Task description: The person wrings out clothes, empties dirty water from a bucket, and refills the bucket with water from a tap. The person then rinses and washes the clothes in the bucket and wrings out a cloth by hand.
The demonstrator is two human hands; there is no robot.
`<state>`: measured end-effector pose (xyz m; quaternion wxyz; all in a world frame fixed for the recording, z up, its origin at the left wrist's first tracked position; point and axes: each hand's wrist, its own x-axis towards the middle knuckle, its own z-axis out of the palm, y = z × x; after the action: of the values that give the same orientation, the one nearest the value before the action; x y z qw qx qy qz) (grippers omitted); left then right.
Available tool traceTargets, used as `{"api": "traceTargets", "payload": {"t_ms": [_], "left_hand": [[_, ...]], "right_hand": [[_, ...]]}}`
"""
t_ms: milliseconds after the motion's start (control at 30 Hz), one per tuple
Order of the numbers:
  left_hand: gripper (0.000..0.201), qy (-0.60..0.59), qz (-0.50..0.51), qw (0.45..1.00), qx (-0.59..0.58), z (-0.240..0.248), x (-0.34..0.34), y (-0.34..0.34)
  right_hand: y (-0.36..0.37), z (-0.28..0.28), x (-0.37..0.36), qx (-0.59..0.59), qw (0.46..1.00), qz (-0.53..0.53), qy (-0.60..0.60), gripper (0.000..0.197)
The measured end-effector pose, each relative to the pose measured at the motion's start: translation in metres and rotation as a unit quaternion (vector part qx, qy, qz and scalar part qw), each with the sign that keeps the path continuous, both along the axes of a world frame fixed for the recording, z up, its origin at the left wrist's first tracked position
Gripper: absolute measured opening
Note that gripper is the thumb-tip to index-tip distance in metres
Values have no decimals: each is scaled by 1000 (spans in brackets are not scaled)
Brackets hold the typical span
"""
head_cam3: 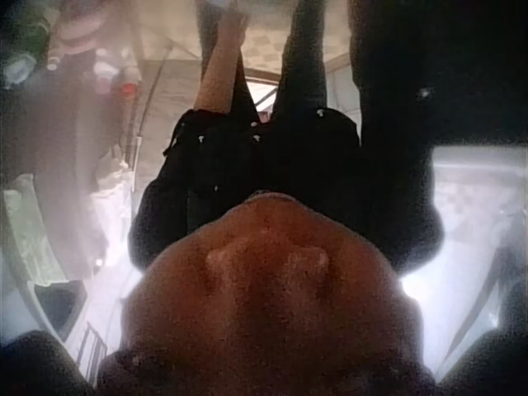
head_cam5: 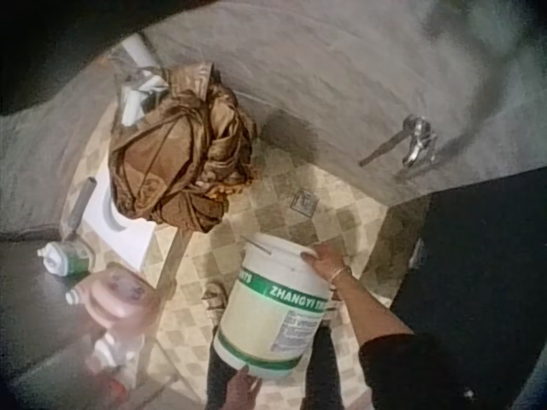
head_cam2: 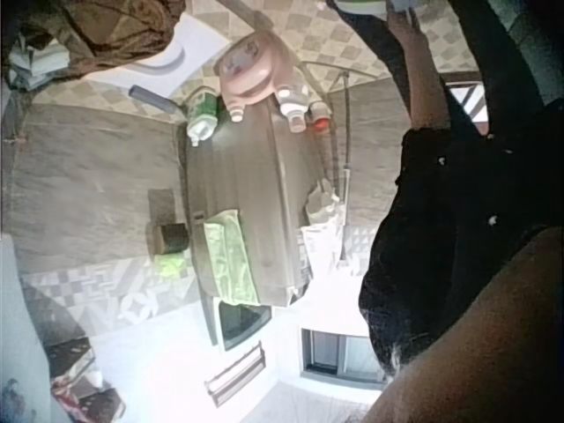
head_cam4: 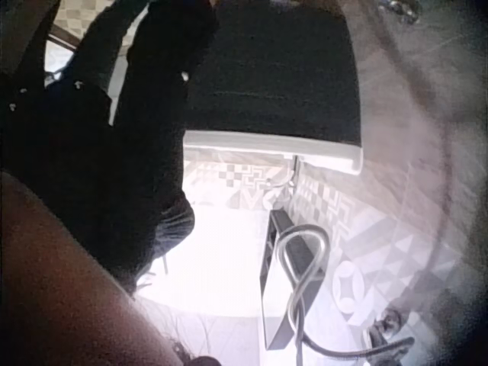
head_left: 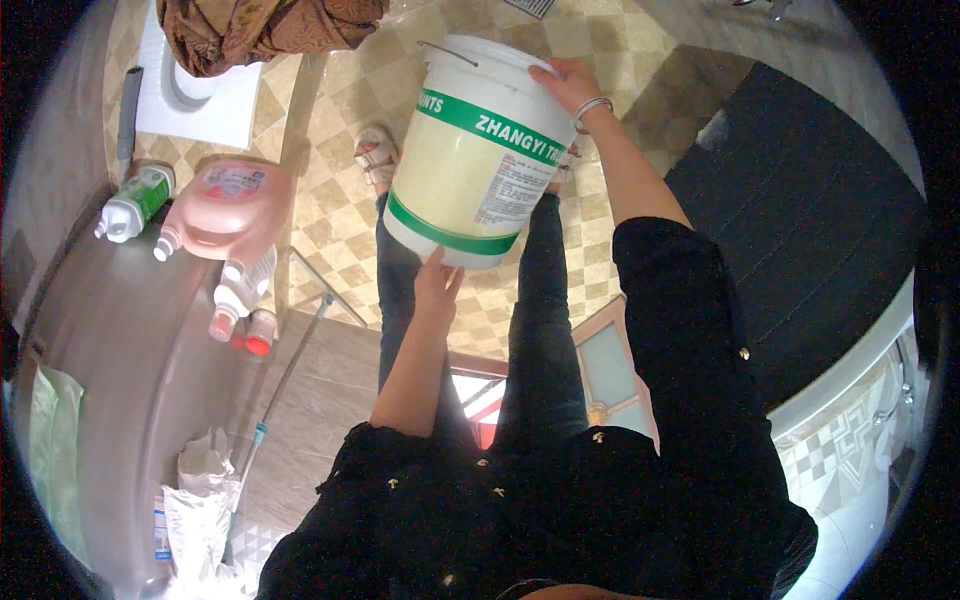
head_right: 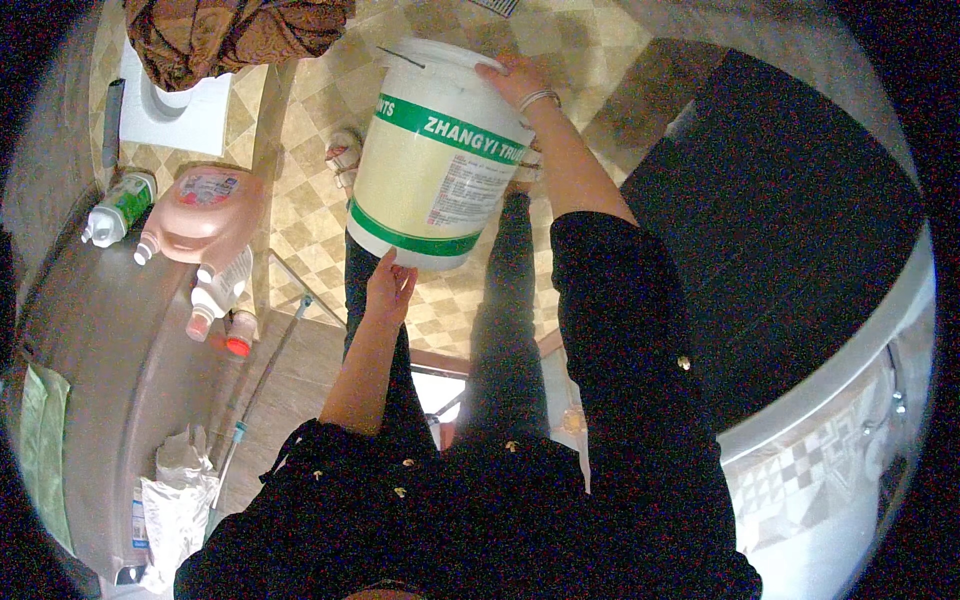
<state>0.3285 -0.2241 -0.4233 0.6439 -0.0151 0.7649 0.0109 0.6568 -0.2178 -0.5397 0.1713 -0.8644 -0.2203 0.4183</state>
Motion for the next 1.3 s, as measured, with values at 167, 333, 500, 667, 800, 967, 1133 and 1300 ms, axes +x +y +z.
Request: {"api": "traceTargets", "payload": {"t_ms": [167,333,500,667,800,967,1133,1300], "left_hand": [[19,8,10,1000,-1,3,-7,-4],[26,37,38,998,-30,-20,-32,-17],[34,32,24,998,-38,-32,-35,-23],[51,-17,-248,968,37,-33,-16,-15],[47,-65,-266,955,115,-16,3,-3],[43,-89,-275,952,103,-10,-6,7],[43,-74,-284,952,81,-15,-17,3],[44,-97,-288,947,101,-3,-23,4]], "right_hand": [[1,13,6,-14,997,63,38,66],[18,70,3,22,967,251,34,58],[13,109,-14,60,958,270,80,65],[0,158,-34,36,968,247,14,41],[-24,144,-37,41,963,252,-87,34],[-24,107,-15,17,900,344,-266,26],[-28,63,5,-39,885,335,-320,22],[-59,56,33,-84,930,280,-222,23]]}}
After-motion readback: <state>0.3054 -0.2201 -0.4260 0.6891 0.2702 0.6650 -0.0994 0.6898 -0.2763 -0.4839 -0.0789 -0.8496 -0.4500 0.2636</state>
